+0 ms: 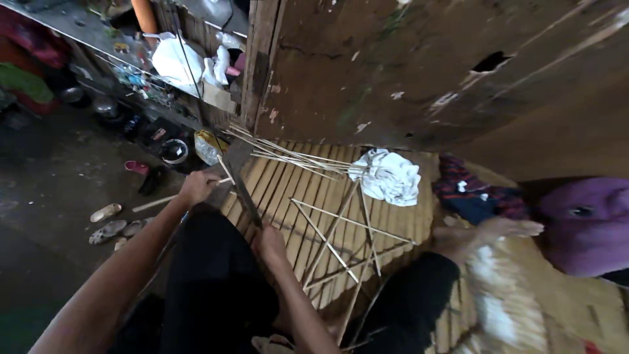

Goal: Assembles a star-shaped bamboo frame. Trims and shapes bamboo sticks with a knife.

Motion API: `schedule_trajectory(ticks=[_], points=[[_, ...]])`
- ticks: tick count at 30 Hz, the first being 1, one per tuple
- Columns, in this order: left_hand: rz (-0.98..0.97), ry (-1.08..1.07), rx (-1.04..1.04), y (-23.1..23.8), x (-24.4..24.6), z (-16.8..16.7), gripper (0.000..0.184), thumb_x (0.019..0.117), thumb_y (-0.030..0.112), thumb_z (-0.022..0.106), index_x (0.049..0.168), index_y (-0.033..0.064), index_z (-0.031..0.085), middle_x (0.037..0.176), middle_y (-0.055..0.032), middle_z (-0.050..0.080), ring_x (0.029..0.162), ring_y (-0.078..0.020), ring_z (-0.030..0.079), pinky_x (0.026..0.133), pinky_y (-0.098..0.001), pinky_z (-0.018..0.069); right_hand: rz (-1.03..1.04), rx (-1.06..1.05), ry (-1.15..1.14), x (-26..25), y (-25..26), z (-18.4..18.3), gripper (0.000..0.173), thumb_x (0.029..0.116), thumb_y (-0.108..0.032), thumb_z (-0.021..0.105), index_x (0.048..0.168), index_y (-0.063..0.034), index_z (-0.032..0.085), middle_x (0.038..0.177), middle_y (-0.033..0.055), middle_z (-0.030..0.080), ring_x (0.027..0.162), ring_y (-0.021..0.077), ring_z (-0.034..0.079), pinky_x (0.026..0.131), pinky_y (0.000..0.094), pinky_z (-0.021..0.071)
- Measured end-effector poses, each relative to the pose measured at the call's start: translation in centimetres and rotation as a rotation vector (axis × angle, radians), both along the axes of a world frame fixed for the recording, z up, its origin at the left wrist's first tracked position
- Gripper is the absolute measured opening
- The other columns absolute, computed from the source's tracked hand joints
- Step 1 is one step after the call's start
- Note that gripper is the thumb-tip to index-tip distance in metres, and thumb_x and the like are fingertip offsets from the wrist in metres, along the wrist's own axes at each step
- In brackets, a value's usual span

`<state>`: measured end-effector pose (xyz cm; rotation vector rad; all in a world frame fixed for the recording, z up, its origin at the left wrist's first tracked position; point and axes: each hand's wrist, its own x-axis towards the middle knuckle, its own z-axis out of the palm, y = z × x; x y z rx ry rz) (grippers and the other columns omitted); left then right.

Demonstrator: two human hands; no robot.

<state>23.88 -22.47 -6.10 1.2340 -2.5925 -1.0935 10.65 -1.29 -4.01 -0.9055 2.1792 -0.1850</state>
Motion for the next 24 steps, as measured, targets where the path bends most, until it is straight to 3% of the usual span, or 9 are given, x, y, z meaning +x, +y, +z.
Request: schedule_trajectory(ticks=[2, 4, 9, 13, 17, 20, 24], points=[[0.107, 0.032, 0.249, 0.2, -1.2, 0.1, 0.023, 0.1047, 0.008, 0.057, 0.122, 0.0018, 0.07, 0.115, -0.0212, 0.069, 0.101, -0.033, 0.067, 0.094, -0.0522, 0.0514, -0.061, -0.055, -0.019, -0.7, 1.0, 0.1, 0.04, 0.1089, -0.022, 0.048, 0.145, -0.0059, 0.052, 0.121, 0.0212, 0.069, 0.114, 0.0372, 0.068, 0.098, 0.0531, 0.0522], [0.127, 0.044, 0.33, 0.6, -2.3, -0.3, 0.023, 0.1041, 0.006, 0.057, 0.123, 0.0018, 0.07, 0.114, -0.02, 0.069, 0.097, -0.0293, 0.067, 0.091, -0.0474, 0.0531, -0.106, -0.094, -0.041, -1.4, 1.8, 0.1, 0.038, 0.1085, -0.021, 0.049, 0.143, -0.0038, 0.054, 0.12, 0.0227, 0.069, 0.112, 0.0378, 0.068, 0.098, 0.054, 0.0517], [0.163, 0.033, 0.208, 0.2, -3.8, -1.4, 0.021, 0.1017, 0.011, 0.064, 0.12, 0.0094, 0.075, 0.123, -0.0147, 0.071, 0.121, -0.0346, 0.064, 0.106, -0.0592, 0.0448, -0.154, -0.113, -0.041, -2.4, 2.9, -0.2, 0.035, 0.1082, -0.021, 0.051, 0.138, -0.0028, 0.057, 0.117, 0.0223, 0.069, 0.11, 0.0371, 0.068, 0.097, 0.0531, 0.0517], [0.281, 0.168, 0.157, -1.2, -0.9, -2.5, 0.028, 0.1023, 0.013, 0.063, 0.129, 0.0076, 0.07, 0.136, -0.0225, 0.061, 0.126, -0.0395, 0.058, 0.107, -0.0598, 0.044, -0.127, -0.124, -0.047, -2.0, 2.8, -0.6, 0.034, 0.1082, -0.02, 0.051, 0.136, -0.0017, 0.058, 0.114, 0.0225, 0.069, 0.107, 0.0369, 0.069, 0.095, 0.0522, 0.0525], [0.413, 0.134, 0.395, 0.1, 3.1, -0.3, 0.036, 0.1072, 0.011, 0.054, 0.142, 0.0002, 0.057, 0.145, -0.0248, 0.055, 0.134, -0.0393, 0.054, 0.113, -0.0558, 0.0391, -0.119, -0.154, -0.053, -1.3, 2.4, -0.9, 0.034, 0.1078, -0.021, 0.052, 0.134, -0.0016, 0.06, 0.111, 0.0232, 0.07, 0.105, 0.0385, 0.069, 0.094, 0.0549, 0.0523], [0.399, 0.179, 0.386, 1.5, 5.4, -2.1, 0.032, 0.1075, 0.015, 0.055, 0.134, -0.0023, 0.062, 0.132, -0.0248, 0.063, 0.122, -0.0372, 0.06, 0.105, -0.0545, 0.0447, -0.103, -0.16, -0.029, -1.0, 1.8, -0.9, 0.033, 0.1076, -0.02, 0.052, 0.134, -0.0019, 0.06, 0.112, 0.023, 0.071, 0.106, 0.0386, 0.069, 0.095, 0.055, 0.0519], [0.3, 0.123, 0.325, 1.4, 6.4, -4.0, 0.032, 0.0993, 0.015, 0.07, 0.128, 0.0007, 0.067, 0.125, -0.0209, 0.068, 0.116, -0.0353, 0.065, 0.102, -0.0552, 0.0486, -0.086, -0.198, 0.011, -0.8, 1.2, -0.6, 0.033, 0.1068, -0.019, 0.054, 0.133, -0.0009, 0.063, 0.111, 0.0225, 0.071, 0.104, 0.0375, 0.069, 0.095, 0.0547, 0.0518]])
